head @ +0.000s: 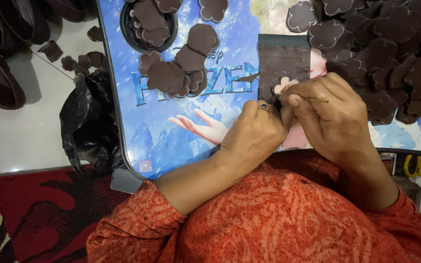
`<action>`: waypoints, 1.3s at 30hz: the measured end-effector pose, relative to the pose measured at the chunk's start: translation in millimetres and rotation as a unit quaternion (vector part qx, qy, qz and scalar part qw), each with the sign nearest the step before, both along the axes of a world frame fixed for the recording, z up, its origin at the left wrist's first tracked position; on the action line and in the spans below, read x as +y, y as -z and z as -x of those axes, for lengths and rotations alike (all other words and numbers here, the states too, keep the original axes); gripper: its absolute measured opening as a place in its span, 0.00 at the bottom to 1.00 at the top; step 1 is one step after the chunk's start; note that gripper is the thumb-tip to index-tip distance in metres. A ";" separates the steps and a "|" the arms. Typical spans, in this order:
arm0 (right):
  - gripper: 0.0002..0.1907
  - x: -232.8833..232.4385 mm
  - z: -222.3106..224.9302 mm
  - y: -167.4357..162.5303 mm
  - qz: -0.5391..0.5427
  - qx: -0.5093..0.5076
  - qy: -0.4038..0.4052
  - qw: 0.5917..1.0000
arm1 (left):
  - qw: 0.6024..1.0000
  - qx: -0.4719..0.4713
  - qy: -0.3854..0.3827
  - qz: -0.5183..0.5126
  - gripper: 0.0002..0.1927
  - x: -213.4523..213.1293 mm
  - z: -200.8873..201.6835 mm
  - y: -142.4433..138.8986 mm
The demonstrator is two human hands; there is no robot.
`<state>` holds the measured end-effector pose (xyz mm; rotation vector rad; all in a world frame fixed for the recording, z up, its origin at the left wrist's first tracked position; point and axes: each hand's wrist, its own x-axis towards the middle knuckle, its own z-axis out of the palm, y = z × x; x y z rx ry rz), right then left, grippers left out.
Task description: The person sits at a table covered with dark flower-shaped cutouts and assembles small flower appliqués. They hold a light flower piece on a dark backing rectangle, use a small stick to apply adhesive between the layers, press the pieces together, and set finished flowers aside with the pile of cutouts.
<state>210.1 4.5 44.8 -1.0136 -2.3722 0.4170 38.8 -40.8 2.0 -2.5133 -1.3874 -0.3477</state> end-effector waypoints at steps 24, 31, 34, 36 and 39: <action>0.06 11.5 7.3 -5.3 -0.024 0.022 0.042 0.999 | 1.000 -0.007 -0.013 0.003 0.22 0.2 1.3 -2.7; 0.06 9.7 7.2 -8.3 -0.032 0.008 0.074 0.997 | 1.000 -0.010 -0.017 -0.009 0.22 1.2 0.1 -0.1; 0.08 11.2 7.2 -6.6 -0.038 0.023 0.049 0.998 | 1.000 -0.017 -0.019 -0.006 0.21 1.0 -0.4 0.2; 0.06 11.4 6.1 -5.3 -0.031 0.023 0.052 0.998 | 1.000 -0.012 -0.018 -0.007 0.22 0.7 -0.2 0.3; 0.06 11.9 4.1 -2.9 -0.024 0.028 0.052 0.998 | 1.000 -0.012 -0.019 -0.005 0.22 0.6 0.1 0.2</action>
